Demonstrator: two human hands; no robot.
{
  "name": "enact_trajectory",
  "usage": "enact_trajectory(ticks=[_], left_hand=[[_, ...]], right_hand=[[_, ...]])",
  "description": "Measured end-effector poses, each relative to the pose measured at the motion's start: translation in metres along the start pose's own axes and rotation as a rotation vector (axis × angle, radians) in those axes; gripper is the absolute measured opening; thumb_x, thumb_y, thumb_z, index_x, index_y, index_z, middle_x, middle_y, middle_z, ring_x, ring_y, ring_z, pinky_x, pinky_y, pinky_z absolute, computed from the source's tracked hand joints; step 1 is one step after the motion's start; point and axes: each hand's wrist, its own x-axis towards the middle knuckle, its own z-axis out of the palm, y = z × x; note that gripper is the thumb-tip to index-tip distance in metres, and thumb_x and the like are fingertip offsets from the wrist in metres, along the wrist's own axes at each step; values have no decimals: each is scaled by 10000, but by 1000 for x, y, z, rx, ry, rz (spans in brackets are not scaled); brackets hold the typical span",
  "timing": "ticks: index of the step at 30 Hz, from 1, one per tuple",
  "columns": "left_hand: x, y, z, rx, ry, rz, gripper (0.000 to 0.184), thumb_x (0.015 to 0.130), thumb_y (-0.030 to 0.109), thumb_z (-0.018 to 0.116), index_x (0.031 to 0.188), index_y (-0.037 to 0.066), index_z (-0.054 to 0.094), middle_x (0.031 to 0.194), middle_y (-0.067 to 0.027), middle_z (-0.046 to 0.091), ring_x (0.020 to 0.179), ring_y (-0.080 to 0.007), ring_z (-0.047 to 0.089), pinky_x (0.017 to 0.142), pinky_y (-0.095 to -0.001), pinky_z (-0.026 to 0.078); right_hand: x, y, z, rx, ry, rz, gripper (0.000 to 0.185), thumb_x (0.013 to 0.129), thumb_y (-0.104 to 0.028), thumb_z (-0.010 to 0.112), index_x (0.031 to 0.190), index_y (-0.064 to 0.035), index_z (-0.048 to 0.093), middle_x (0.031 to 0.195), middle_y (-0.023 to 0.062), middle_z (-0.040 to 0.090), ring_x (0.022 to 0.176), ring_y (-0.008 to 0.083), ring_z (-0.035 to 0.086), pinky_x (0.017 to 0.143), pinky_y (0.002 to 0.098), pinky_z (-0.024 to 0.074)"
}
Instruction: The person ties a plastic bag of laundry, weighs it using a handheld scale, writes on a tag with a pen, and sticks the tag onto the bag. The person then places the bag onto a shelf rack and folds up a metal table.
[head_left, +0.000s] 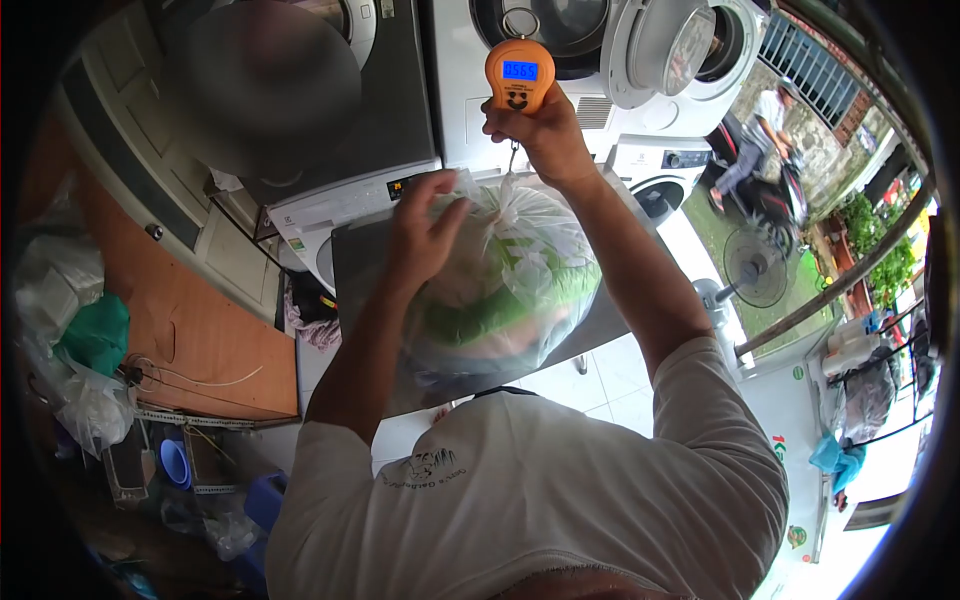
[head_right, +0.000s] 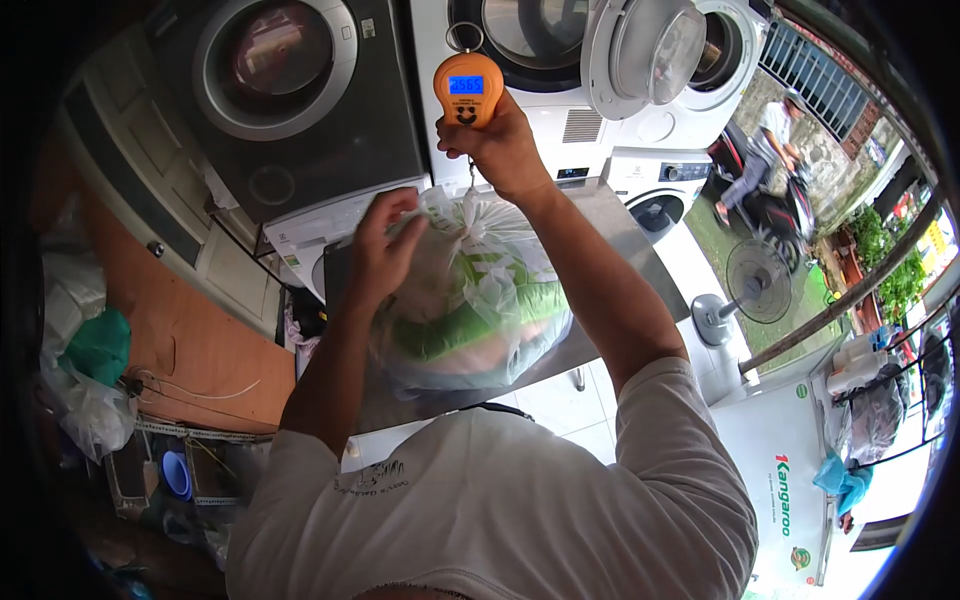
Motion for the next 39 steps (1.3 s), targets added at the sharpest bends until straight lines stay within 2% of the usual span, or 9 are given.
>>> enact_trajectory(ticks=[8, 14, 16, 20, 27, 28, 29, 33, 39], left_hand=[[-99, -69, -160, 110, 260, -447, 346, 945, 142, 681, 1252, 11, 590, 1198, -133, 654, 1106, -218, 640, 961, -345, 505], [-284, -184, -271, 457, 455, -737, 401, 926, 238, 665, 1196, -56, 626, 1154, -177, 680, 1073, -284, 652, 926, -390, 504], [-327, -168, -274, 619, 524, -830, 398, 911, 233, 667, 1172, -66, 641, 1160, -183, 677, 1044, -309, 651, 919, -410, 501], [-428, -200, -306, 467, 632, -1237, 439, 898, 278, 675, 1179, -58, 648, 1128, -175, 688, 994, -302, 640, 910, -411, 498], [-470, -147, -282, 351, 906, -1665, 222, 936, 300, 588, 927, 95, 673, 752, -58, 631, 635, -216, 611, 534, -391, 501], [-469, -150, -276, 341, 953, -1219, 402, 945, 339, 604, 1249, 75, 601, 1010, -94, 643, 829, -244, 585, 708, -407, 502], [-490, -145, -267, 467, 848, -1193, 336, 962, 284, 563, 1212, 69, 624, 1103, -142, 673, 987, -294, 669, 758, -376, 557], [-410, -150, -247, 880, 770, -711, 314, 965, 288, 590, 1177, 64, 645, 1059, -136, 678, 953, -285, 664, 747, -386, 554], [-217, -92, -177, 831, 559, -221, 288, 970, 294, 631, 1125, 56, 677, 992, -127, 686, 902, -271, 655, 732, -402, 550]], right_hand=[[12, -30, 7, -55, -11, -48, 378, 833, 44, 704, 1167, -8, 536, 975, 112, 692, 822, 204, 700, 705, 319, 576], [30, -48, -3, -100, 9, -89, 352, 837, 42, 700, 1150, -10, 550, 972, 108, 692, 835, 208, 700, 720, 324, 575], [36, -52, -12, -98, 25, -99, 351, 839, 37, 703, 1151, -9, 550, 972, 110, 692, 834, 209, 700, 718, 326, 575], [47, -53, -20, -97, 19, -86, 416, 805, 92, 694, 1169, -32, 535, 946, 111, 686, 801, 198, 692, 689, 312, 577], [42, -51, -27, -175, 44, -129, 304, 843, 43, 683, 1131, 14, 588, 988, 134, 698, 841, 222, 699, 726, 328, 576], [42, -38, -37, -81, 7, -170, 316, 817, 54, 672, 1125, 15, 610, 976, 132, 703, 861, 227, 703, 731, 330, 576], [39, -31, -41, -89, 38, -121, 344, 802, 59, 682, 1134, -1, 612, 977, 120, 707, 874, 218, 705, 735, 344, 582], [23, -2, -52, 52, 28, -168, 602, 770, 77, 691, 1303, -62, 449, 881, 124, 661, 712, 200, 673, 587, 339, 574], [-44, 7, -63, 121, 224, 4, 538, 826, 60, 657, 1288, -87, 423, 910, 89, 632, 742, 170, 659, 588, 305, 551]])
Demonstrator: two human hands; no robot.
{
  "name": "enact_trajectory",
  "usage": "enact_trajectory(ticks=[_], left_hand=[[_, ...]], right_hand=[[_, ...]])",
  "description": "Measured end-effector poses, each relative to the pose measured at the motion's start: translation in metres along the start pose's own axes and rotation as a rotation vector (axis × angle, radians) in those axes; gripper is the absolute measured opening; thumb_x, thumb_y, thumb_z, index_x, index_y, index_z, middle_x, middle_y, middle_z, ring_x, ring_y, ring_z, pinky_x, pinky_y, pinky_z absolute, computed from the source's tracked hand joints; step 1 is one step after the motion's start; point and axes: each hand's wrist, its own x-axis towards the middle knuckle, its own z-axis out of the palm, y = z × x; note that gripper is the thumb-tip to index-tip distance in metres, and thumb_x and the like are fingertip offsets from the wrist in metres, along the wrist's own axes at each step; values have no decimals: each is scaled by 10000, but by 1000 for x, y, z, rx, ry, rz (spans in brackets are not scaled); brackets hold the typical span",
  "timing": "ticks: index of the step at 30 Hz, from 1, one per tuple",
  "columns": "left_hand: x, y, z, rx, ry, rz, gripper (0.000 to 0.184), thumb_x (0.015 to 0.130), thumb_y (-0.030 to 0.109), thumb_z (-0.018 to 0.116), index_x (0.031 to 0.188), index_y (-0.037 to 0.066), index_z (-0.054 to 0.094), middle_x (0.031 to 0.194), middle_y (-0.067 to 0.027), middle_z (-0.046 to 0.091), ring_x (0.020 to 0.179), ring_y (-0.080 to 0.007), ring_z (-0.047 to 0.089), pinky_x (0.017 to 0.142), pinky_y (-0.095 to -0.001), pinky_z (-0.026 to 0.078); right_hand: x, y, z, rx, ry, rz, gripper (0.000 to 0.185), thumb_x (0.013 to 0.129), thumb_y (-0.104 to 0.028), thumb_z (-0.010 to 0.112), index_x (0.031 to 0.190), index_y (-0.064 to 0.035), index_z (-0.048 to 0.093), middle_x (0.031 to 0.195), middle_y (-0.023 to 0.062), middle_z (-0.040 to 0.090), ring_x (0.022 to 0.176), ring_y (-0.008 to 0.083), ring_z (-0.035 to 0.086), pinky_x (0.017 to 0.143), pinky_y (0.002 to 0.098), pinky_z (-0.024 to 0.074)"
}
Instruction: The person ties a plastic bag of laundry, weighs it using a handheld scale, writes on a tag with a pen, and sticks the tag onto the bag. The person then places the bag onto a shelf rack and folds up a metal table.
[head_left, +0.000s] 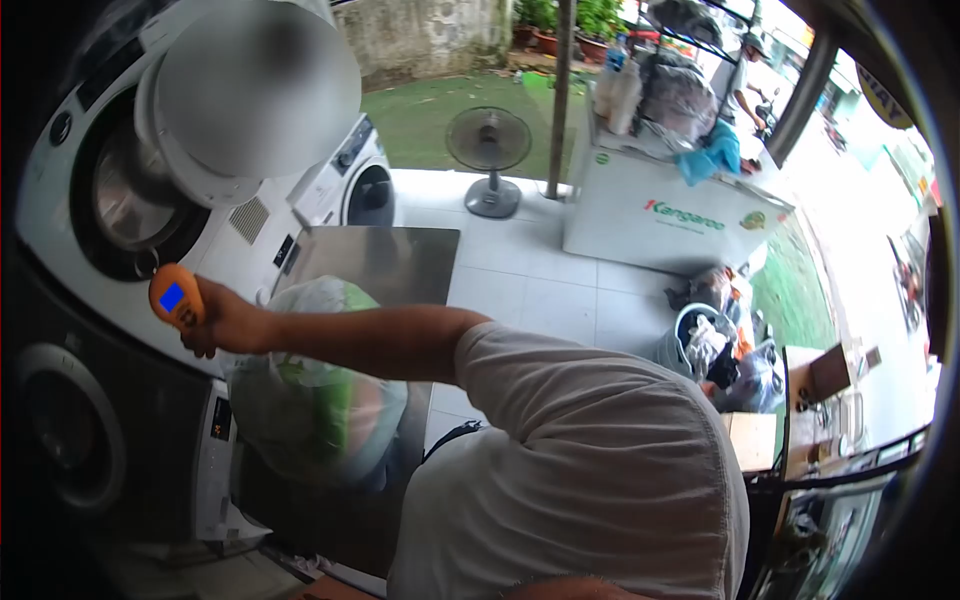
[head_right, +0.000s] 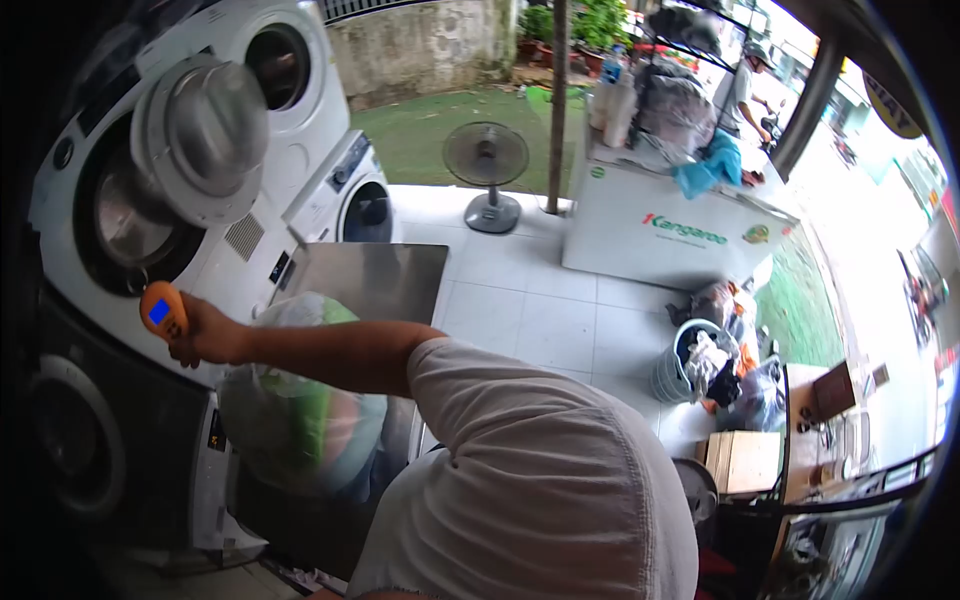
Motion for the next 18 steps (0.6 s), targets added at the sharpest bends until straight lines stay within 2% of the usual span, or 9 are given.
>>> enact_trajectory(ticks=[4, 6, 7, 8, 12, 14, 15, 17, 18], left_hand=[[42, 100, 47, -250, -234, 166, 276, 974, 298, 659, 1090, 51, 699, 947, -121, 692, 868, -262, 649, 721, -412, 547], [53, 148, 68, -342, -411, 175, 272, 975, 300, 673, 1072, 48, 710, 925, -118, 694, 851, -258, 646, 716, -418, 545], [57, 183, 76, -382, -530, 120, 310, 962, 275, 695, 1149, 28, 686, 999, -151, 693, 902, -274, 654, 764, -425, 550], [60, 219, 84, -414, -645, 59, 373, 948, 250, 718, 1227, 8, 661, 1072, -183, 691, 952, -291, 663, 812, -432, 555], [62, 291, 161, -693, -968, 371, 495, 972, 326, 678, 1356, 28, 584, 1270, -211, 632, 1050, -323, 653, 921, -421, 523], [66, 309, 232, -698, -1142, 535, 520, 974, 70, 551, 1479, 12, 445, 1489, -166, 481, 1384, -270, 431, 1144, -391, 322], [64, 321, 256, -714, -1154, 547, 520, 974, 70, 551, 1479, 12, 445, 1489, -166, 481, 1384, -270, 431, 1144, -391, 322], [54, 346, 294, -880, -1433, 314, 497, 1006, 92, 521, 1490, 18, 436, 1505, -162, 470, 1383, -261, 435, 1142, -388, 326], [49, 355, 311, -858, -1380, 540, 470, 1018, 96, 509, 1475, 6, 449, 1460, -166, 518, 1342, -248, 483, 1117, -382, 355]], right_hand=[[-45, 18, -13, -49, 129, 77, 535, 817, 34, 653, 1294, -82, 441, 945, 79, 605, 753, 162, 634, 593, 298, 531], [-62, 45, -20, -155, 155, 78, 566, 792, 5, 679, 1302, -60, 444, 1007, 98, 591, 829, 178, 637, 689, 334, 554], [-75, 35, -21, -70, 143, 158, 559, 782, -9, 693, 1287, -50, 455, 1044, 113, 603, 928, 216, 649, 797, 373, 547], [-77, 38, -21, -275, 161, 70, 553, 787, -23, 704, 1282, -45, 458, 1065, 123, 614, 978, 241, 651, 833, 397, 539], [-63, 13, -38, -791, 93, -181, 413, 825, -77, 726, 1182, -31, 524, 1089, 177, 646, 1068, 366, 642, 911, 458, 512], [-50, 5, -56, -721, 223, -183, 412, 792, -15, 715, 1157, -33, 527, 1081, 183, 652, 1063, 371, 644, 906, 446, 506], [-42, 7, -65, -687, 315, -189, 469, 767, 16, 719, 1182, -36, 509, 1086, 188, 654, 1070, 364, 646, 907, 445, 506], [-40, 0, -77, -274, 564, -150, 579, 753, 63, 663, 1274, -66, 444, 1012, 152, 619, 898, 304, 658, 735, 402, 541], [-38, -3, -81, 10, 672, -93, 629, 751, 76, 648, 1315, -80, 416, 972, 135, 597, 816, 269, 654, 662, 384, 545]])
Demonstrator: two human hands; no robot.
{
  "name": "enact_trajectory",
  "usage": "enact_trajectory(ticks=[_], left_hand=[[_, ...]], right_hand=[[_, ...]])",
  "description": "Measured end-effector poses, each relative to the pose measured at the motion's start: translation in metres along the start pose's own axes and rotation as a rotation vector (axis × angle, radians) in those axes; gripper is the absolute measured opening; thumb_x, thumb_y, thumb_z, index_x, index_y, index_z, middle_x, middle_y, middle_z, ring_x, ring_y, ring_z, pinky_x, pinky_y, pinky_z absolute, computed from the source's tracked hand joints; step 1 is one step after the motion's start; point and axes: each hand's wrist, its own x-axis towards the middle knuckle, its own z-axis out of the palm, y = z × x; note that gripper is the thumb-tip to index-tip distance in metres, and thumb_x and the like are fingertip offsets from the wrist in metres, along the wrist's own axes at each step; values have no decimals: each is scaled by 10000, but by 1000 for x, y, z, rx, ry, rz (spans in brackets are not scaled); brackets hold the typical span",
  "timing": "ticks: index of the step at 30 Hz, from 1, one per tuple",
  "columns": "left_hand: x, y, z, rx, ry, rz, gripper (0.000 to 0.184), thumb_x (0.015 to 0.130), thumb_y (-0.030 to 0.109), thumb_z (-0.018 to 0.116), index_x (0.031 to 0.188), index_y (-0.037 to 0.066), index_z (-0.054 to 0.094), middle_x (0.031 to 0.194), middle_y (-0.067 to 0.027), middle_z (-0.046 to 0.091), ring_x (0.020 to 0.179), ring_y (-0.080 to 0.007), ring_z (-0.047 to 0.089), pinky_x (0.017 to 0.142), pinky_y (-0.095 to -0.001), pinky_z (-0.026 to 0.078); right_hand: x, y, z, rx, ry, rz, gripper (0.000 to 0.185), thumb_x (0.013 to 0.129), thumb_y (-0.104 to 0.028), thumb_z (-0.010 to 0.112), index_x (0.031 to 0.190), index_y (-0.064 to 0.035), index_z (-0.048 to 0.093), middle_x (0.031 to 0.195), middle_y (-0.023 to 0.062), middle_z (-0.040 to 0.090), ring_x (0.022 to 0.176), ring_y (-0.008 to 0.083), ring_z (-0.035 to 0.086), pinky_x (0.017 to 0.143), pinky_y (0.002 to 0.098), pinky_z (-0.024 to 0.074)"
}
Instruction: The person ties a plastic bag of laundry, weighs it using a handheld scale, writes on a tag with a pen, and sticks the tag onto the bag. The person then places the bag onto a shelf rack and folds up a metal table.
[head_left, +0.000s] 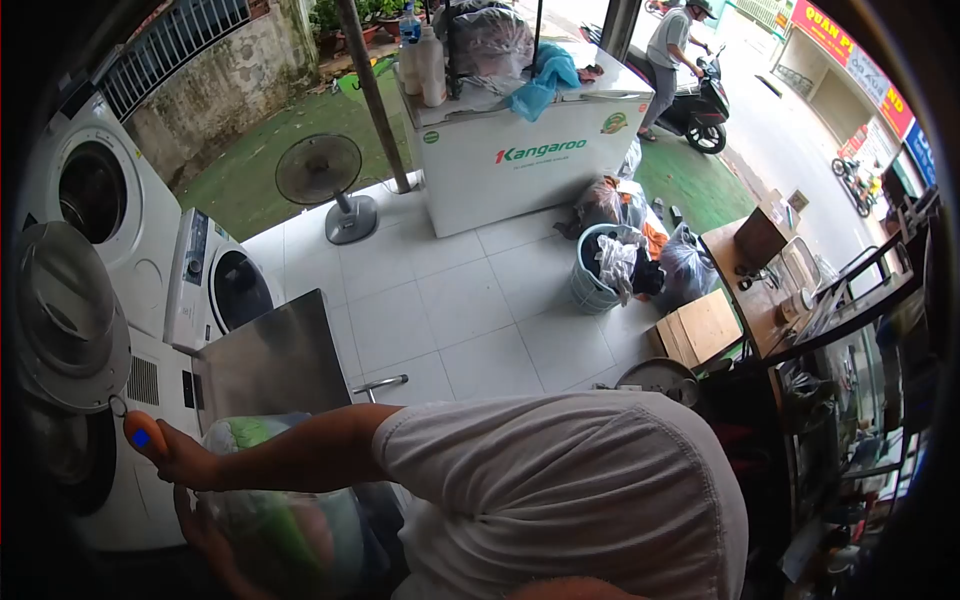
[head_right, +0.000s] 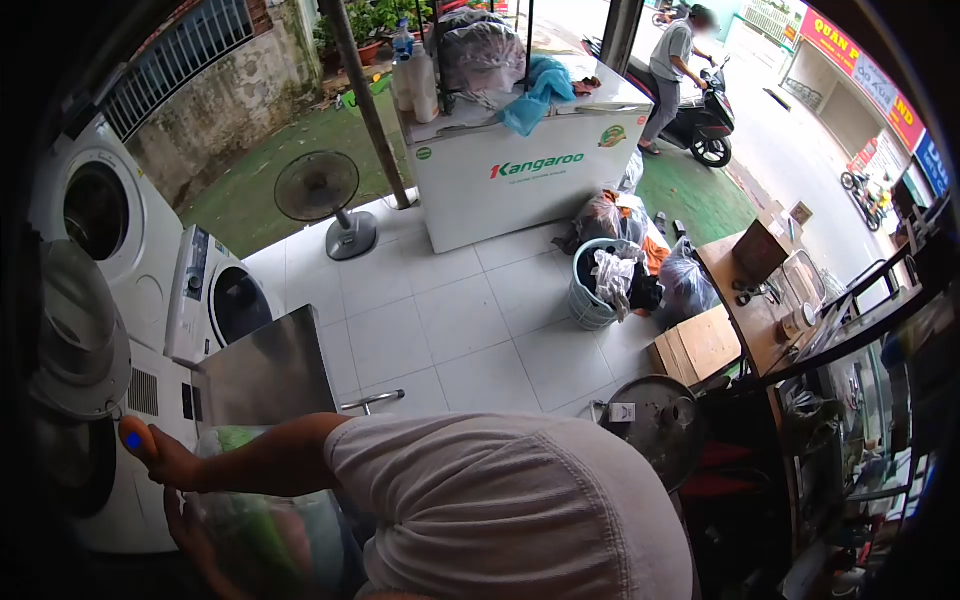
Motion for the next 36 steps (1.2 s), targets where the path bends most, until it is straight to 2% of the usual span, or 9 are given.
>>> enact_trajectory(ticks=[1, 6, 9, 11, 15, 22, 30, 34, 36], left_hand=[[8, 1, 5, -7, -17, 5, 470, 1018, 96, 509, 1475, 6, 449, 1460, -166, 518, 1342, -248, 483, 1117, -382, 355], [18, 37, 27, 14, -249, -144, 402, 993, 111, 554, 1360, -51, 527, 1275, -172, 621, 1180, -283, 595, 1032, -385, 447], [13, 24, 19, 145, -296, -94, 359, 990, 140, 564, 1293, -53, 583, 1232, -180, 644, 1164, -274, 605, 1021, -374, 451], [2, 21, 17, 180, -104, 75, 351, 1012, 176, 543, 1284, -39, 597, 1214, -158, 663, 1149, -267, 608, 1019, -361, 444], [-12, 53, 3, -46, -206, -171, 358, 1023, 235, 558, 1266, -18, 631, 1197, -135, 674, 1114, -209, 597, 1006, -354, 441], [-14, 22, -5, -291, 75, -156, 235, 878, 215, 709, 976, 2, 725, 837, -48, 703, 763, -139, 618, 723, -308, 498], [-6, 49, -35, -515, -25, -402, 191, 843, 113, 761, 1013, 26, 753, 906, -20, 726, 827, -111, 638, 771, -248, 488], [-6, 58, -41, -419, 78, -108, 175, 853, 87, 754, 1015, 19, 748, 916, -42, 733, 829, -109, 640, 788, -271, 506], [-13, 97, -49, 49, 196, 272, 122, 864, 70, 745, 981, 36, 742, 912, -62, 696, 851, -182, 645, 772, -300, 498]], right_hand=[[6, 0, -4, 265, 51, 88, 671, 758, 94, 616, 1352, -109, 378, 907, 97, 541, 686, 190, 600, 534, 342, 522], [-2, 17, -37, 163, 72, 123, 592, 804, 58, 579, 1332, -113, 373, 868, 88, 527, 610, 174, 573, 473, 330, 511], [-13, 26, -35, 223, 62, 118, 415, 889, -67, 569, 1266, -102, 398, 829, 55, 534, 619, 155, 567, 536, 324, 514], [-16, 28, -27, 280, 16, 108, 405, 867, -58, 587, 1230, -96, 413, 824, 52, 540, 636, 163, 588, 544, 325, 529], [-35, 42, -24, 173, -28, 30, 374, 920, -97, 666, 1227, -68, 454, 898, 77, 603, 729, 183, 643, 656, 348, 575], [-39, 48, -1, 59, -58, -1, 429, 970, -183, 640, 1339, -56, 462, 1107, 129, 634, 935, 272, 681, 826, 411, 583], [-49, 42, 11, 88, -60, -44, 416, 1001, -189, 608, 1355, -45, 442, 1179, 138, 599, 1007, 294, 663, 884, 437, 576], [-62, 25, 21, 186, -50, -82, 360, 1005, -193, 606, 1316, -50, 492, 1182, 127, 626, 1076, 278, 654, 922, 425, 562], [-84, 3, 21, 157, -14, -86, 338, 984, -181, 615, 1287, -57, 531, 1234, 106, 632, 1108, 249, 644, 926, 418, 544]])
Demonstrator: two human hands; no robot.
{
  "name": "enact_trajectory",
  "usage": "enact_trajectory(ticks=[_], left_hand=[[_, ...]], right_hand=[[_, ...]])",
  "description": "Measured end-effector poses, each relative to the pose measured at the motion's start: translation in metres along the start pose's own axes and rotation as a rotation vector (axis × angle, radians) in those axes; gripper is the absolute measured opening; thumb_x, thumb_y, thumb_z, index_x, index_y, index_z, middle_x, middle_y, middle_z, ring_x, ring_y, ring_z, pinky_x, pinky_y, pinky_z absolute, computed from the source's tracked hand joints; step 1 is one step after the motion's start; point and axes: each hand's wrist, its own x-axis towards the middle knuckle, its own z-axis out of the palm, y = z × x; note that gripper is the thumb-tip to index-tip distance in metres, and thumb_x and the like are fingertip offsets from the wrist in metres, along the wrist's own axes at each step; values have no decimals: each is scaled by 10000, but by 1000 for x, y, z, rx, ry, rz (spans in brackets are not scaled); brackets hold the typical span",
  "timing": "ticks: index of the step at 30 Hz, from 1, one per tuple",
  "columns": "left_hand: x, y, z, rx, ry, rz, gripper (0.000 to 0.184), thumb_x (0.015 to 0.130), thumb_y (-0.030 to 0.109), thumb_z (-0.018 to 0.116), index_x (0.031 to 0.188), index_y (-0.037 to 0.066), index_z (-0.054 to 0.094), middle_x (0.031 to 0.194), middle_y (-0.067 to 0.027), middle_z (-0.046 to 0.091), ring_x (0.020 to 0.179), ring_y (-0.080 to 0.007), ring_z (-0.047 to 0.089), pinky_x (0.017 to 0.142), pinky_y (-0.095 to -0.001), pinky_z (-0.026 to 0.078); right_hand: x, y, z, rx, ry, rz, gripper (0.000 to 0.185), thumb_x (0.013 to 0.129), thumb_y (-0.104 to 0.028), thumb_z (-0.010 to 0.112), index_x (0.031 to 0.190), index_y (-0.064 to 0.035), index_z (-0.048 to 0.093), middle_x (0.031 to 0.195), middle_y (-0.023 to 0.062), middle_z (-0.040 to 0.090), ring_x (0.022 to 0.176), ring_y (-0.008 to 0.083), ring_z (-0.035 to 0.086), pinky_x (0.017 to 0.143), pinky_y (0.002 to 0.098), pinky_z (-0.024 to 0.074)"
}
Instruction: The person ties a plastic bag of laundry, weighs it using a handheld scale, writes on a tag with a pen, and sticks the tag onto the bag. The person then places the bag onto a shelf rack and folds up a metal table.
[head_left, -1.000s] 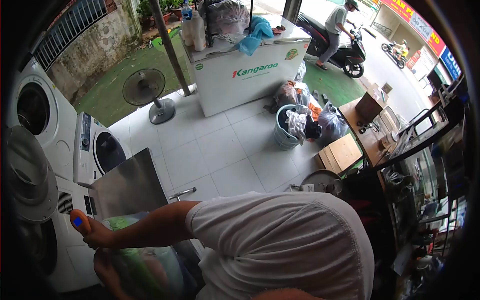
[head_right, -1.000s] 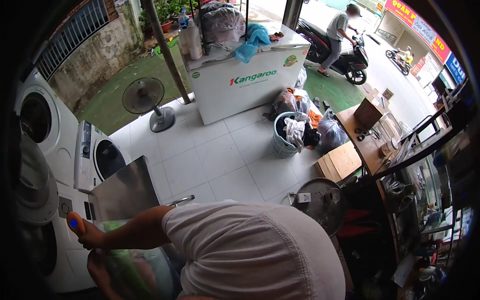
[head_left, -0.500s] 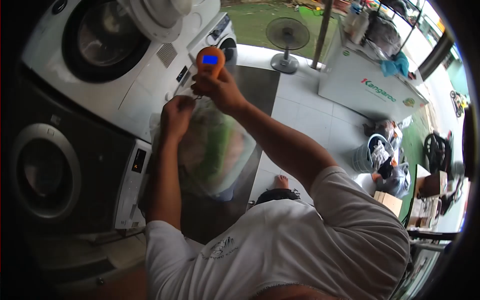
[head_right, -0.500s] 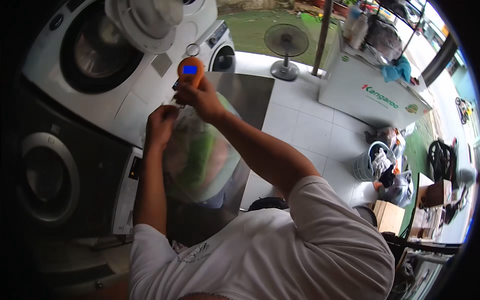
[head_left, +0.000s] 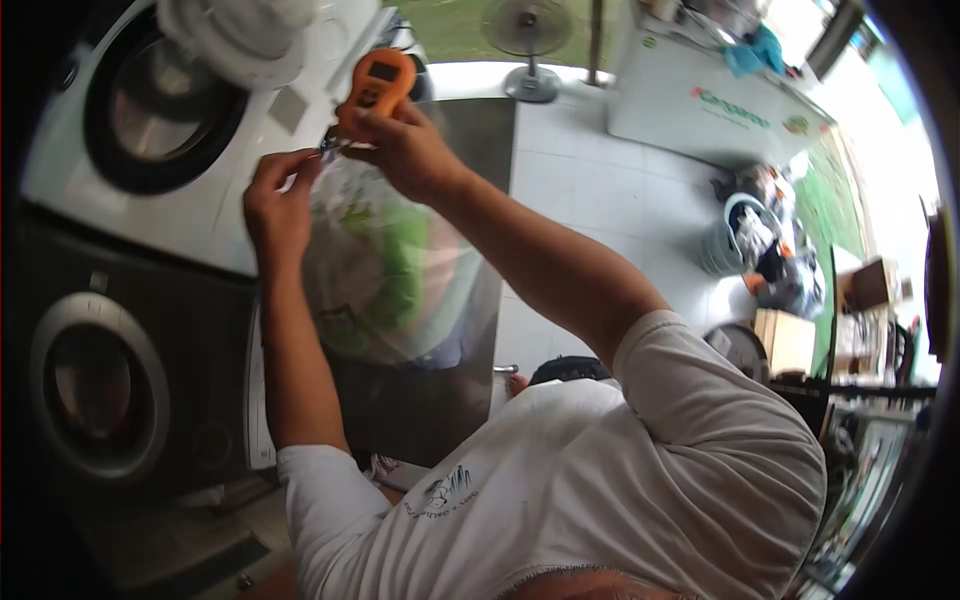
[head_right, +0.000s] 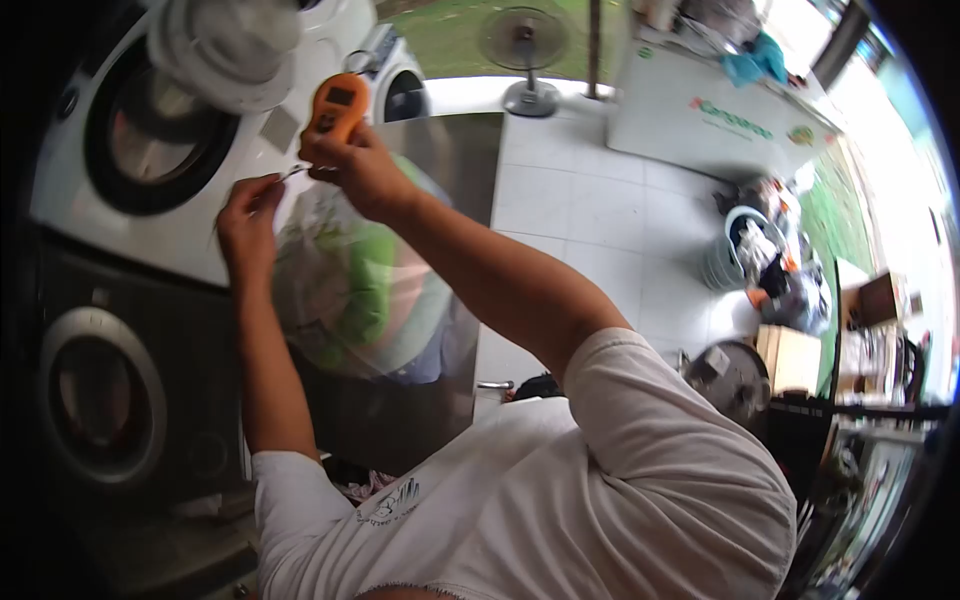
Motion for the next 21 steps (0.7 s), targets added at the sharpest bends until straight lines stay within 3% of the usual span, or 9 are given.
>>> enact_trajectory(ticks=[4, 6, 8, 9, 11, 12, 14, 17, 21], left_hand=[[-22, 125, 17, 120, -88, 469, 193, 816, -28, 759, 1002, 16, 731, 871, -100, 614, 800, -242, 608, 727, -347, 500], [-48, 163, 54, 42, -222, 496, 234, 795, -22, 769, 1020, 38, 743, 871, -89, 584, 796, -246, 594, 715, -373, 491], [-77, 196, 108, 6, -403, 595, 230, 772, -13, 773, 994, 37, 742, 859, -90, 573, 806, -266, 574, 723, -398, 478], [-91, 207, 143, -71, -534, 573, 220, 754, 3, 770, 970, 31, 735, 846, -93, 564, 813, -288, 554, 737, -413, 462], [-113, 240, 208, -192, -802, 649, 143, 754, 20, 754, 890, 32, 712, 827, -92, 578, 807, -293, 565, 730, -408, 448], [-126, 259, 238, -278, -851, 658, 124, 755, 26, 753, 869, 44, 708, 805, -86, 575, 793, -290, 568, 719, -411, 446], [-141, 296, 287, -392, -964, 691, 136, 748, 31, 760, 874, 45, 711, 793, -85, 570, 774, -288, 562, 715, -408, 445], [-143, 361, 350, -468, -1032, 757, 167, 761, -40, 767, 919, -8, 726, 838, -92, 599, 749, -234, 588, 645, -342, 479], [-153, 433, 448, -613, -1061, 825, 206, 795, -46, 763, 994, 0, 734, 885, -78, 603, 746, -195, 598, 631, -311, 495]], right_hand=[[-97, -56, -33, 233, 54, 75, 348, 978, -273, 623, 1282, -125, 539, 1176, 79, 654, 1056, 235, 644, 899, 475, 520], [-165, -77, -76, 219, 312, 228, 513, 947, -524, 606, 1266, -125, 559, 1241, 95, 622, 1059, 224, 630, 867, 433, 519], [-239, -76, -134, -479, 883, 309, 856, 917, -575, 607, 1495, -13, 321, 1412, 224, 474, 1256, 350, 502, 1013, 432, 440], [-284, -94, -146, -938, 816, 171, 898, 929, -495, 612, 1528, 41, 209, 1469, 280, 379, 1306, 409, 452, 1088, 430, 387], [-355, -121, -181, -1440, 419, -319, 684, 934, -265, 637, 1493, -12, 336, 1475, 259, 363, 1272, 414, 472, 1077, 430, 402], [-378, -148, -179, -1245, 279, -240, 421, 958, -161, 615, 1349, -35, 519, 1254, 201, 565, 1152, 351, 563, 957, 426, 467], [-416, -174, -205, -1274, 293, -152, 146, 954, -122, 620, 1061, -23, 617, 875, 108, 661, 848, 292, 653, 749, 408, 510], [-457, -227, -229, -1107, 489, -349, 116, 975, -130, 611, 947, -20, 582, 699, 114, 603, 606, 310, 607, 553, 399, 473], [-499, -304, -288, -1318, 675, -472, 90, 972, -119, 609, 970, -32, 586, 710, 116, 634, 639, 272, 650, 565, 381, 496]])
